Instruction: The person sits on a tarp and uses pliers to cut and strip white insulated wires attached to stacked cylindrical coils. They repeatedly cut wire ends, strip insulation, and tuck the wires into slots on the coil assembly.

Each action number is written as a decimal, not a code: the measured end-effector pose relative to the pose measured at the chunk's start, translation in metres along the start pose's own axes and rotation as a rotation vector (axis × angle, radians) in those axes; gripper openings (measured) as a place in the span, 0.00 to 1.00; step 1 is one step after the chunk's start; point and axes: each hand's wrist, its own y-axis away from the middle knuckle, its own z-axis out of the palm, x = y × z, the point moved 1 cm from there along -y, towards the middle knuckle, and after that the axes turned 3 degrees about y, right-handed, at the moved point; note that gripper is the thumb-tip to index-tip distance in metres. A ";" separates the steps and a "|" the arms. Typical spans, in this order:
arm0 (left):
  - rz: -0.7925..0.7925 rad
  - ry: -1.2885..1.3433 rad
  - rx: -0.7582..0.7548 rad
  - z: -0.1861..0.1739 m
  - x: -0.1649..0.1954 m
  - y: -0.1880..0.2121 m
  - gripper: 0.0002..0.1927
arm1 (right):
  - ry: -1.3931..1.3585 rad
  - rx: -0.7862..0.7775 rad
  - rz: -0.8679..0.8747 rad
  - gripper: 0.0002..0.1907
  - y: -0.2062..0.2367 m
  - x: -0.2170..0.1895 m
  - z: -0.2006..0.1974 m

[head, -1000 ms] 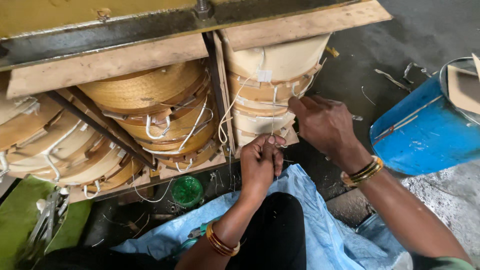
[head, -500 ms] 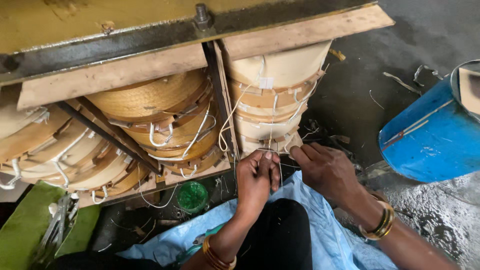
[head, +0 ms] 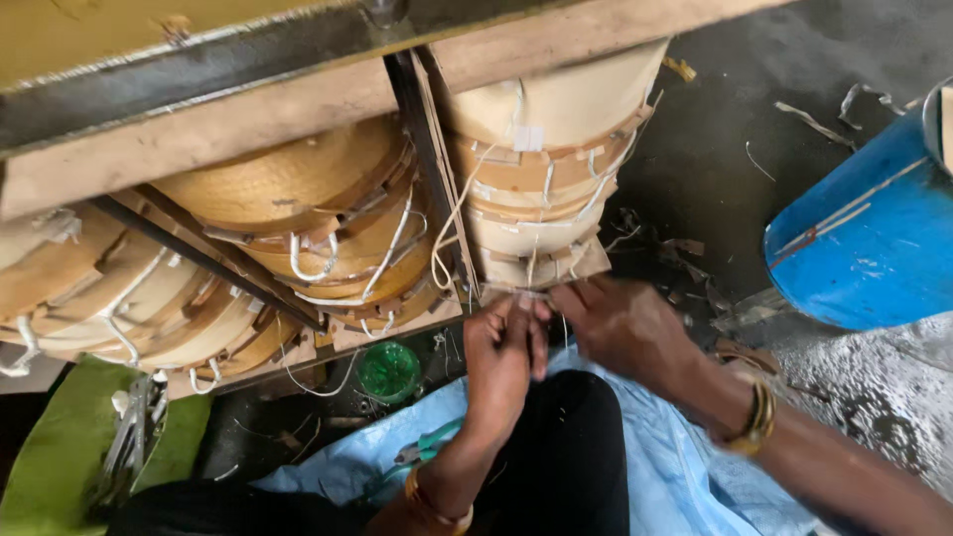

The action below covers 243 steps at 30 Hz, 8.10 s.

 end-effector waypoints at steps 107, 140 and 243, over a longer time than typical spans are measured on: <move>-0.069 -1.119 -0.353 -0.178 -0.021 0.032 0.15 | -0.147 -0.558 1.174 0.09 0.337 -0.092 0.174; -0.166 0.387 0.153 -0.442 0.003 0.165 0.25 | -1.435 -0.611 0.848 0.15 -0.047 -0.327 0.307; 0.087 -0.253 -0.151 0.039 0.046 -0.099 0.11 | -0.768 0.504 0.823 0.12 0.043 -0.017 0.036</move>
